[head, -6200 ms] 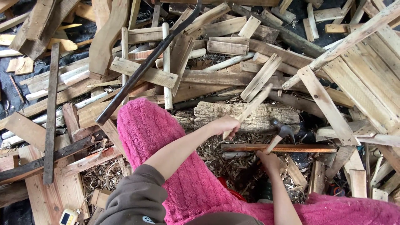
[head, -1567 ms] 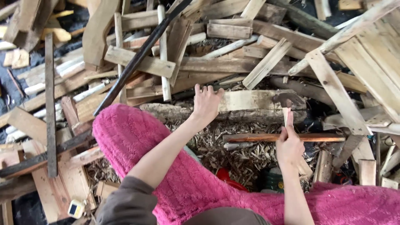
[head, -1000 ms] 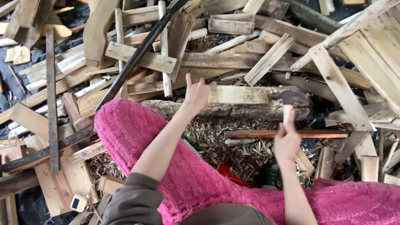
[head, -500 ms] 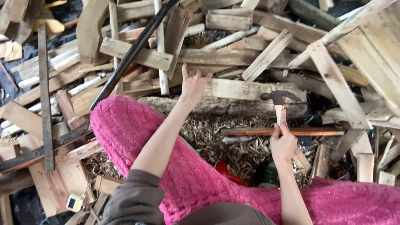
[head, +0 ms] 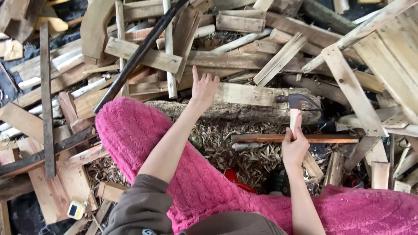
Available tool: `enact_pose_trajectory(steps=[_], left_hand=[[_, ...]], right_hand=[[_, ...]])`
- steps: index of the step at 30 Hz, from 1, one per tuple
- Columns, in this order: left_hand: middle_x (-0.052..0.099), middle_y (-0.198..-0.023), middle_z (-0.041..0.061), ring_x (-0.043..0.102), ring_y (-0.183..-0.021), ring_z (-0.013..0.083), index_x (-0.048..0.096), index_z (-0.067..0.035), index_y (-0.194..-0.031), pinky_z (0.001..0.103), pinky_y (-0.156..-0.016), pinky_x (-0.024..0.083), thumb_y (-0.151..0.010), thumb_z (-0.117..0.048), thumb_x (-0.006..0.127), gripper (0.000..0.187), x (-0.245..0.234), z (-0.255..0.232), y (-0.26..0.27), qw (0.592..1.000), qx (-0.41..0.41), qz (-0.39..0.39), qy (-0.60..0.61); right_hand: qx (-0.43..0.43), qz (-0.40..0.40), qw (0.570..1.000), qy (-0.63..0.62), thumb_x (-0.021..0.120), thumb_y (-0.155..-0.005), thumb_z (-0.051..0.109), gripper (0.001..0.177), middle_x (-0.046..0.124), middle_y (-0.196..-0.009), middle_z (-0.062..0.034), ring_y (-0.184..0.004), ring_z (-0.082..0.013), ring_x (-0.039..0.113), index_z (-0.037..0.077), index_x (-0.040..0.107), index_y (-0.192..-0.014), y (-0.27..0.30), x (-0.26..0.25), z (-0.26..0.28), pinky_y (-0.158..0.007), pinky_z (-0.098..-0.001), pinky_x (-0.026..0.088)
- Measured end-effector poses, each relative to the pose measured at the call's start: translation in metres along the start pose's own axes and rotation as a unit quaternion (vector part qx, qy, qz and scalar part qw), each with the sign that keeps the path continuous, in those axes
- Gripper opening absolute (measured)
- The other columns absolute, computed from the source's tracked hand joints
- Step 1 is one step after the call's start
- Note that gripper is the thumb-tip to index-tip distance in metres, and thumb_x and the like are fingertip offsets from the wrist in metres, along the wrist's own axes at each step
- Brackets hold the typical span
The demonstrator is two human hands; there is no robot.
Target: Dismantle wooden structures and remove nails using a hammer
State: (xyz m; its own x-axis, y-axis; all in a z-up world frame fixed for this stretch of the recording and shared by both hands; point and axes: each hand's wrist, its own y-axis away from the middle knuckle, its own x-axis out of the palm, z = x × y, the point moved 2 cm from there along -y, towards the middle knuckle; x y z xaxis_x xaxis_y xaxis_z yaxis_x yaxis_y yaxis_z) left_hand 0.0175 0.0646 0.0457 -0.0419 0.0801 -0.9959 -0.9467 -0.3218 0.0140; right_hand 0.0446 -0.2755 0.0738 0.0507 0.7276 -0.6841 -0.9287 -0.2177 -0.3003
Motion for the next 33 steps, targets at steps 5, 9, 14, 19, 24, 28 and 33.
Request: enact_pose_trajectory(steps=[5, 9, 14, 19, 24, 28, 33], left_hand=[[0.071, -0.106, 0.014, 0.064, -0.112, 0.0343, 0.064, -0.015, -0.111, 0.070, -0.118, 0.008, -0.074, 0.002, 0.075, 0.041, -0.009, -0.001, 0.007, 0.998, 0.002, 0.054, 0.038], [0.072, -0.105, 0.013, 0.066, -0.109, 0.0323, 0.066, -0.016, -0.112, 0.065, -0.120, 0.011, -0.076, 0.003, 0.075, 0.042, -0.008, -0.006, 0.012, 0.997, 0.030, 0.061, 0.032], [0.073, -0.105, 0.013, 0.068, -0.108, 0.0333, 0.070, -0.020, -0.120, 0.061, -0.119, 0.019, -0.062, -0.007, 0.090, 0.062, 0.012, -0.001, 0.012, 0.998, 0.022, 0.058, 0.030], [0.073, -0.100, 0.005, 0.068, -0.101, 0.0282, 0.066, -0.033, -0.124, 0.056, -0.110, 0.033, -0.035, -0.046, 0.095, 0.094, 0.102, 0.008, -0.001, 0.997, 0.047, 0.059, 0.015], [0.073, -0.102, 0.001, 0.069, -0.103, 0.0236, 0.069, -0.036, -0.116, 0.042, -0.108, 0.038, -0.045, -0.046, 0.092, 0.075, 0.038, 0.012, 0.006, 0.995, 0.064, 0.048, 0.066], [0.072, -0.102, -0.001, 0.067, -0.104, 0.0233, 0.066, -0.038, -0.121, 0.044, -0.111, 0.035, -0.040, -0.051, 0.093, 0.086, 0.058, 0.013, -0.003, 0.996, 0.039, 0.049, 0.059], [0.072, -0.107, 0.005, 0.067, -0.106, 0.0297, 0.065, -0.035, -0.124, 0.050, -0.109, 0.036, -0.033, -0.052, 0.097, 0.098, 0.088, 0.019, -0.005, 0.991, 0.027, 0.104, 0.083]], right_hand=[[0.052, 0.028, 0.994, -0.092, 0.061, -0.103, -0.008, 0.043, 0.056, -0.137, -0.0317, -0.120, -0.0510, 0.057, -0.006, 0.056, -0.146, -0.018, -0.020, 0.039, -0.094, -0.0542, 0.053], [0.001, -0.060, 0.991, -0.122, 0.071, -0.110, 0.002, 0.008, 0.067, -0.069, -0.0093, -0.061, -0.0204, 0.066, 0.005, 0.079, -0.110, -0.030, -0.024, 0.042, -0.059, -0.0293, 0.051], [-0.046, -0.104, 0.993, -0.035, 0.074, -0.110, 0.002, 0.007, 0.069, -0.074, -0.0206, -0.069, -0.0354, 0.071, 0.000, 0.080, -0.108, -0.009, -0.003, -0.029, -0.057, -0.0349, 0.053], [0.050, 0.092, 0.992, 0.074, 0.062, -0.103, 0.014, 0.025, 0.062, -0.111, -0.0220, -0.098, -0.0467, 0.064, 0.011, 0.060, -0.128, 0.005, 0.013, -0.010, -0.080, -0.0575, 0.053], [0.068, 0.034, 0.992, -0.102, 0.058, -0.104, -0.013, 0.048, 0.048, -0.143, -0.0379, -0.099, -0.0394, 0.068, -0.008, 0.050, -0.151, -0.021, -0.006, 0.034, -0.079, -0.0402, 0.056], [0.001, -0.062, 0.982, -0.178, 0.057, -0.110, -0.008, 0.043, 0.065, -0.076, -0.0233, -0.055, -0.0231, 0.058, -0.005, 0.055, -0.153, -0.026, -0.025, 0.029, -0.043, -0.0323, 0.046], [0.056, -0.079, 0.974, -0.207, 0.063, -0.111, -0.003, 0.024, 0.064, -0.070, -0.0159, -0.053, -0.0170, 0.058, -0.001, 0.070, -0.134, -0.020, -0.013, 0.010, -0.039, -0.0249, 0.046]])
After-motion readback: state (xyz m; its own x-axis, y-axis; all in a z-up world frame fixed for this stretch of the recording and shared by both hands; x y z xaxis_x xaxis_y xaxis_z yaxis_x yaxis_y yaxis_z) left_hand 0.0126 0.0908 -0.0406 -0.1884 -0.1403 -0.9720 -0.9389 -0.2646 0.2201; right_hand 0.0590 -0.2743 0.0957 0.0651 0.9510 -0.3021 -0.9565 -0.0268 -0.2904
